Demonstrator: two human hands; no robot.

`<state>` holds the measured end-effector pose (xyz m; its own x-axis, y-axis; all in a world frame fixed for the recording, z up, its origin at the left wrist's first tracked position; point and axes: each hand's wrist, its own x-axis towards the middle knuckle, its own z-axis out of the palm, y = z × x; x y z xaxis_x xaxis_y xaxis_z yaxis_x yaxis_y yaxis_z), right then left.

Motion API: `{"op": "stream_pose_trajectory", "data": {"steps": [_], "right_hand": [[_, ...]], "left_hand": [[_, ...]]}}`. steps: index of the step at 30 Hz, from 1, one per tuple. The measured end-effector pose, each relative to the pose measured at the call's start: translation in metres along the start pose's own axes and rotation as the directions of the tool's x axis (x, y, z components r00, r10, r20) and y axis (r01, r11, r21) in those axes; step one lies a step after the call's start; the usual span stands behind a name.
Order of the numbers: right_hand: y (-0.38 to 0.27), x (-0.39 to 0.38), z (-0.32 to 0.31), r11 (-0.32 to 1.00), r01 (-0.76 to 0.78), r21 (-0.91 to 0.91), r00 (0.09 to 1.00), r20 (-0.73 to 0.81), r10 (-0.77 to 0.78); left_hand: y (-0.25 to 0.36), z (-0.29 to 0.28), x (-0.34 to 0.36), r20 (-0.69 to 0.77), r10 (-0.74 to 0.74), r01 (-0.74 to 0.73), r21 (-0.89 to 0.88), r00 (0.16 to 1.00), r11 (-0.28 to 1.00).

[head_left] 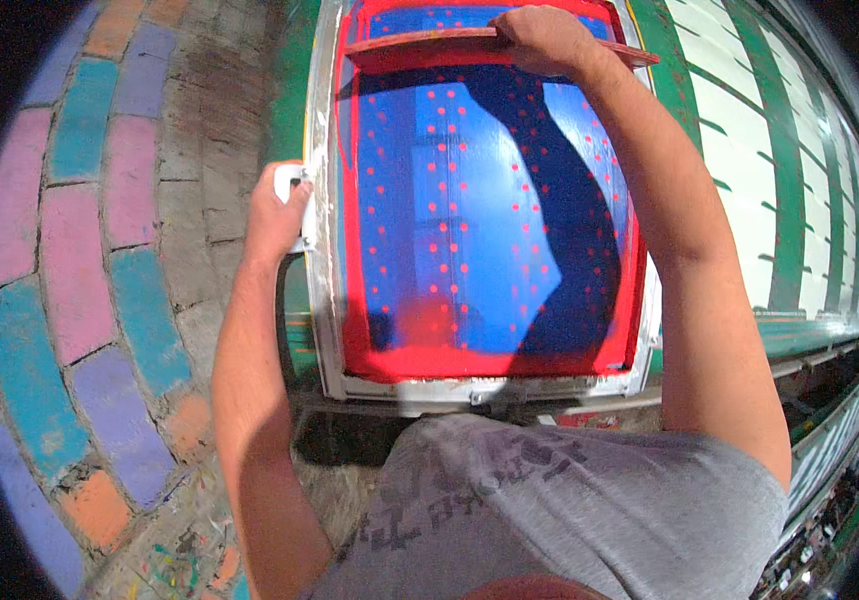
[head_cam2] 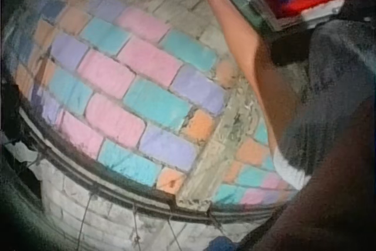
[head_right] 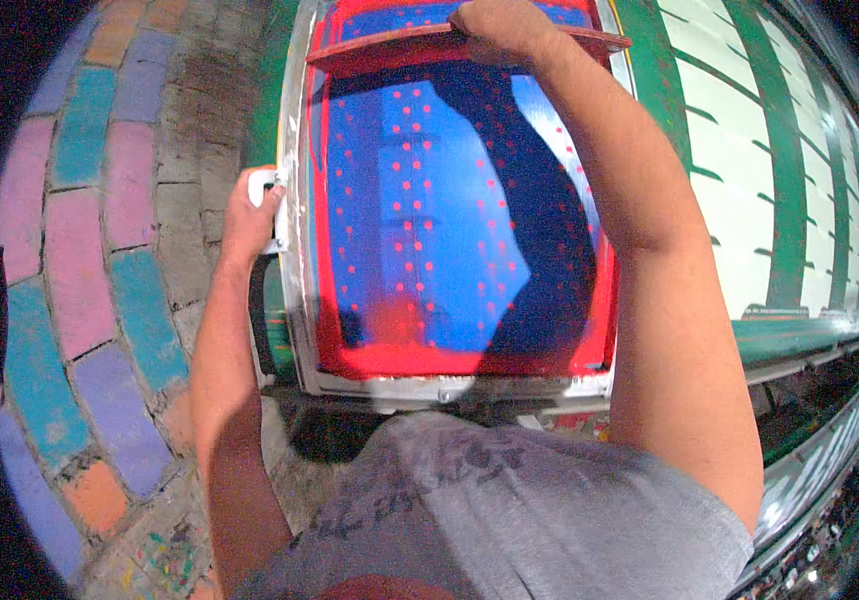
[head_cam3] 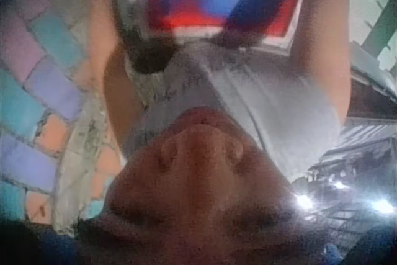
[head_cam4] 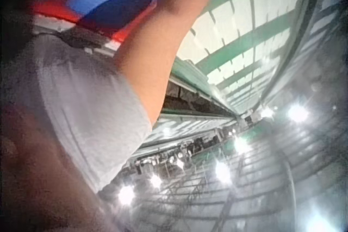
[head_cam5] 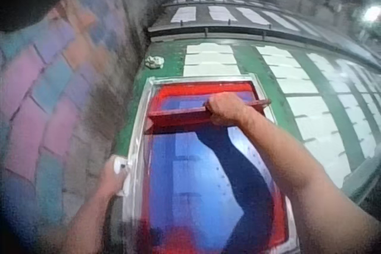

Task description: The person uses a squeegee to spread ink across a screen printing frame placed over a white sheet on a green conveyor belt. The person repeatedly pulls the squeegee across the screen to transfer the pattern onto the sheet below.

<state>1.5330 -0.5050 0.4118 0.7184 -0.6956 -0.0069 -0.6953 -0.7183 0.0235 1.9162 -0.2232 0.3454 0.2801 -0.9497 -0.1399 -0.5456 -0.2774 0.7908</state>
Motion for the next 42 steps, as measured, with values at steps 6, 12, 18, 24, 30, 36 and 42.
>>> {"op": "stream_pose_trajectory", "data": {"steps": [6, 12, 18, 24, 30, 36, 42], "right_hand": [[-0.085, -0.099, -0.013, 0.999, 0.031, 0.013, 0.998, 0.06, -0.031], [-0.178, -0.2, -0.028, 0.995, -0.086, 0.042, 0.982, 0.171, 0.078], [-0.254, -0.284, -0.04, 0.985, -0.131, 0.11, 0.972, 0.21, 0.106], [-0.3, -0.343, -0.036, 0.996, -0.086, 0.031, 0.994, 0.071, 0.083], [-0.303, -0.375, -0.023, 0.995, 0.052, 0.082, 0.996, 0.061, -0.057], [-0.295, -0.404, -0.025, 0.964, 0.107, 0.244, 0.993, 0.013, -0.114], [-0.234, -0.44, -0.031, 0.733, 0.202, 0.65, 0.97, -0.236, -0.059]], "left_hand": [[-0.011, 0.001, 0.009, -0.021, 0.08, -0.079, 0.044, 0.997, 0.996], [-0.015, 0.004, 0.017, -0.063, 0.088, -0.081, 0.103, 0.994, 0.991], [-0.016, 0.016, -0.007, -0.243, 0.059, -0.014, 0.185, 0.968, 0.983], [-0.014, 0.043, -0.048, -0.439, -0.119, 0.095, -0.075, 0.891, 0.993], [-0.018, 0.056, -0.057, -0.551, -0.099, 0.094, -0.038, 0.828, 0.995], [-0.026, 0.056, -0.052, -0.586, -0.038, 0.037, -0.013, 0.81, 0.999], [-0.033, 0.053, -0.045, -0.639, -0.01, 0.121, 0.13, 0.769, 0.984]]}}
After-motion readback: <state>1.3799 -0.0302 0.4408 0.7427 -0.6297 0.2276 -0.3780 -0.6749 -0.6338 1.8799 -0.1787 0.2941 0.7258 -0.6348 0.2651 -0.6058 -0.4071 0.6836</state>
